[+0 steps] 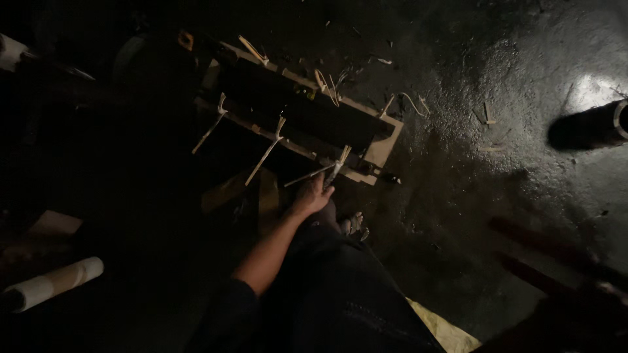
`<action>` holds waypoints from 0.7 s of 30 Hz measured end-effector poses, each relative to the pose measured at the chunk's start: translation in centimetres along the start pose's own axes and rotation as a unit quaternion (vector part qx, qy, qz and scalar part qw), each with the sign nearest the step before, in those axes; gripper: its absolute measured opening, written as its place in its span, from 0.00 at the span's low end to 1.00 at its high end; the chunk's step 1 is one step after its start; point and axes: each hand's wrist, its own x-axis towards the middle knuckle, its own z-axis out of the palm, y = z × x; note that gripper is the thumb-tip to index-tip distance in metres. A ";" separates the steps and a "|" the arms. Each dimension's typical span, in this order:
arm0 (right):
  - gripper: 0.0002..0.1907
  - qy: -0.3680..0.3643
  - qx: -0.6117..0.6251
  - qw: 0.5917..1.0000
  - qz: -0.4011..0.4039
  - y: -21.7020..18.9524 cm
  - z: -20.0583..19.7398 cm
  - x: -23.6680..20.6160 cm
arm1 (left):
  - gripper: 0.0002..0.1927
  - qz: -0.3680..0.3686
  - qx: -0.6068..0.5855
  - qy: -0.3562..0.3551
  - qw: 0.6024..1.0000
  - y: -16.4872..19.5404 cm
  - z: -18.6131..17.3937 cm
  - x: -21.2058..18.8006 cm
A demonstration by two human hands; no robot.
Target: The person sits on the floor of a dark workshop and uses red-handled pliers to cut pieces of wire and bend and twist the wire onto a wooden jig frame, working piece by piece and adjusting the wires on the frame.
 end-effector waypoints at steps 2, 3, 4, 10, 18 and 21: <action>0.33 0.017 -0.006 1.000 0.005 0.8 -0.7 0.0 | 0.40 -0.067 0.035 -0.119 0.990 -0.3 0.7 -1.0; 0.34 0.025 -0.009 1.000 0.011 1.3 -2.1 0.0 | 0.37 -0.080 0.053 -0.140 0.985 -0.7 0.9 -1.7; 0.34 0.025 -0.020 0.999 0.013 2.0 -4.8 -0.5 | 0.34 -0.097 0.068 -0.175 0.977 -1.4 1.1 -2.5; 0.34 -0.020 -0.039 0.996 0.083 7.1 -4.5 -4.7 | 0.36 -0.138 0.128 -0.305 0.934 -9.6 -0.7 -7.9; 0.35 -0.222 -0.170 0.893 0.353 10.3 3.7 -18.8 | 0.37 -0.165 0.073 -0.291 0.940 -11.9 -3.8 -3.7; 0.45 -0.455 -0.291 0.756 0.371 11.3 2.9 -25.2 | 0.34 -0.328 0.198 -0.383 0.841 -9.0 -4.2 2.0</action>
